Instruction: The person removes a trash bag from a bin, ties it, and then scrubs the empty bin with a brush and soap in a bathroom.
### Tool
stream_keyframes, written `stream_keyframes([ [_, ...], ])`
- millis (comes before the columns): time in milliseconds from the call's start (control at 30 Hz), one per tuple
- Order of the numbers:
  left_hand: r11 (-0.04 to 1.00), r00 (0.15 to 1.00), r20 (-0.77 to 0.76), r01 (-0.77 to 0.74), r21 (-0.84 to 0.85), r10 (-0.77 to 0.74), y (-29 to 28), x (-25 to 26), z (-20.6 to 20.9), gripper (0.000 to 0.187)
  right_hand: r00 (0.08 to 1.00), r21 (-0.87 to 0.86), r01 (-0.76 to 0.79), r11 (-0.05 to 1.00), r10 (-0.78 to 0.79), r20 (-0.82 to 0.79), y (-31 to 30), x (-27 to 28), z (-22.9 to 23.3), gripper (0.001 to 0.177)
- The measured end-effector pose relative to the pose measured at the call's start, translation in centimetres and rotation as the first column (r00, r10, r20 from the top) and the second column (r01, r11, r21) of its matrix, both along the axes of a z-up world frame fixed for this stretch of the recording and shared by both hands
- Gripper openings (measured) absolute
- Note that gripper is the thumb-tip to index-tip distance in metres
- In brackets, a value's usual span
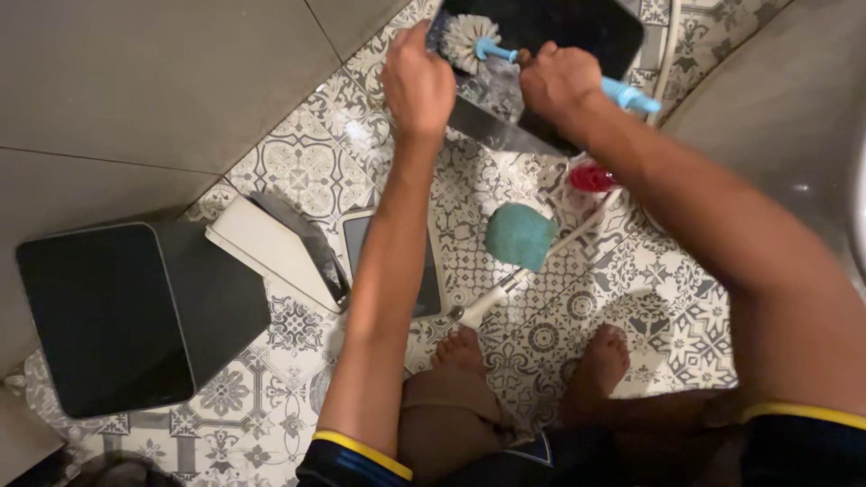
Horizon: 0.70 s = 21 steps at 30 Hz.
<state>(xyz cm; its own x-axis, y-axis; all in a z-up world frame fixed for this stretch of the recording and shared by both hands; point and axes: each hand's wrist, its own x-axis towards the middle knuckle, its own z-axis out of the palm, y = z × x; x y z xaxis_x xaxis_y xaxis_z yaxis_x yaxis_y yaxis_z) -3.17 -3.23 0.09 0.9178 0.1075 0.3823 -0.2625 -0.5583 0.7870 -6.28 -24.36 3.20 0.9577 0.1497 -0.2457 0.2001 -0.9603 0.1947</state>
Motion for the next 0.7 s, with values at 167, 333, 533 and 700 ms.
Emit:
stream_keyframes([
  [167, 0.995, 0.999, -0.031, -0.024, 0.101, 0.027, 0.4, -1.7, -1.2, 0.039, 0.980, -0.096, 0.071, 0.993, -0.087, -0.180, 1.2, -2.1, 0.4, 0.025],
  [333, 0.980, 0.974, -0.228, 0.050, 0.193, -0.004, 1.9, -4.2, 0.2, 0.024, 0.992, -0.149, -0.031, 0.988, 0.011, -0.127, 0.5, -2.4, 0.1, 0.026],
  [533, 0.955, 0.971, -0.207, 0.172, 0.241, -0.122, 4.6, -3.9, 3.8, 0.039, 0.956, -0.050, -0.285, 0.957, 0.280, -0.084, 0.9, -2.0, -0.8, 0.030],
  [700, 0.963, 0.961, -0.098, 0.264, 0.056, -0.257, 2.2, 0.6, 1.3, 0.048, 0.969, -0.122, -0.075, 0.990, 0.044, -0.244, 0.6, -1.3, -0.5, 0.029],
])
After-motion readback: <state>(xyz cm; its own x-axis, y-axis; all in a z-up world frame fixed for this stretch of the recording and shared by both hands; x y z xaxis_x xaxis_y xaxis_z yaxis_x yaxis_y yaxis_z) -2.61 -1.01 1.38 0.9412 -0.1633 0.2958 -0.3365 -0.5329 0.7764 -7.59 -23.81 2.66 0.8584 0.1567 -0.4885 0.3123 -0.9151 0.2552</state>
